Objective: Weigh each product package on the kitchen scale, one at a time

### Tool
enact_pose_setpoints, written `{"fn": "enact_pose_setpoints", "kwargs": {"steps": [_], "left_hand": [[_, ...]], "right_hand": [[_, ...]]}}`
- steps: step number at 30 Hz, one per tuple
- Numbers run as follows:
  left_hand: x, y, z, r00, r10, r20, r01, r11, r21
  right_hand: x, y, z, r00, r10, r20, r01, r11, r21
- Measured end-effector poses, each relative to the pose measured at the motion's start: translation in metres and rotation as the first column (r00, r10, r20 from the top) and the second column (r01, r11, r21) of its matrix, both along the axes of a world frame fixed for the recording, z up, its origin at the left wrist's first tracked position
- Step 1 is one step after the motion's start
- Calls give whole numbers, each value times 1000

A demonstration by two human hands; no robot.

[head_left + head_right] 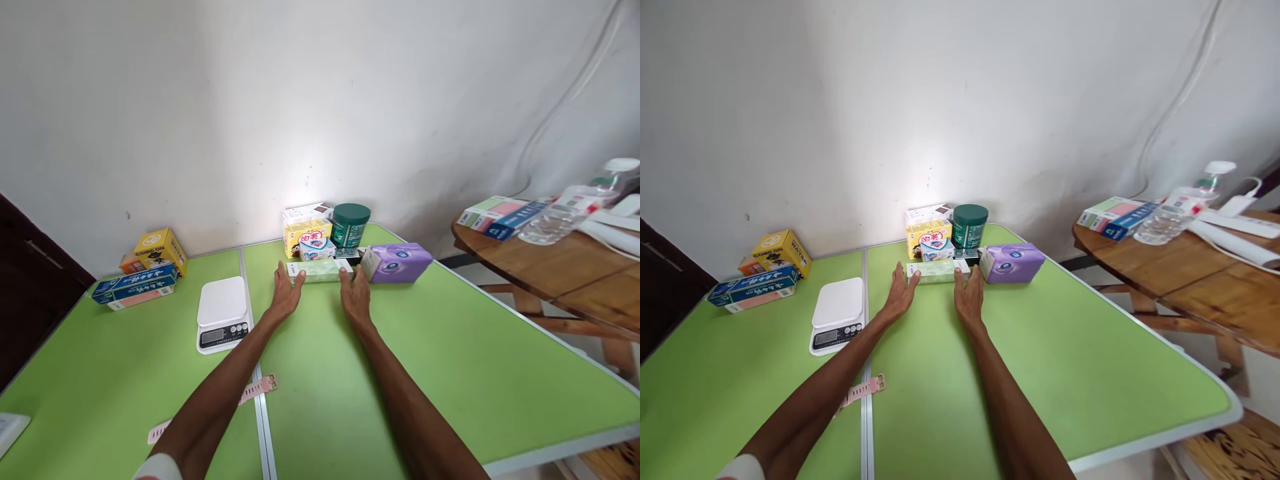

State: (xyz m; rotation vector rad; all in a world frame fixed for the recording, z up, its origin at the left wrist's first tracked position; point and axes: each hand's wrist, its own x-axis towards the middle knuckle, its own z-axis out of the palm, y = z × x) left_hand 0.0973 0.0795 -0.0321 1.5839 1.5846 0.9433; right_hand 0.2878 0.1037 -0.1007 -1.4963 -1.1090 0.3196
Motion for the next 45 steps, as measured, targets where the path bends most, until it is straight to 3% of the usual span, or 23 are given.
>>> {"fn": "enact_pose_setpoints", "kwargs": {"steps": [4, 11, 18, 22, 26, 31, 36, 42, 45], "left_hand": [[7, -1, -6, 1000, 29, -10, -29, 1000, -4], [-10, -39, -14, 990, 139, 6, -139, 990, 13], [-14, -52, 10, 982, 168, 86, -151, 972, -177], [-22, -61, 20, 979, 167, 116, -156, 983, -98], [-61, -76, 36, 977, 196, 83, -202, 977, 71], [-138, -96, 50, 927, 374, 38, -376, 920, 107], [-192, -110, 31, 875, 481, 58, -484, 872, 77], [-212, -111, 7, 881, 469, 65, -473, 877, 83], [-222, -106, -5, 871, 484, 82, -491, 866, 100]], "right_hand": [[-2, -10, 10, 997, 25, -79, -29, 998, -61], [-18, -41, 16, 999, 43, -31, -45, 997, -55], [-55, -55, 10, 990, -63, -125, 56, 997, -58], [-69, -68, 24, 982, -46, -182, 42, 999, -23], [-101, -82, 46, 979, 85, -185, -68, 993, 97], [-164, -87, 54, 922, 332, -201, -310, 941, 134], [-205, -86, 39, 859, 476, -190, -461, 879, 121], [-211, -86, 25, 873, 473, -122, -464, 881, 95], [-205, -83, 19, 870, 466, -161, -458, 885, 85]]}}
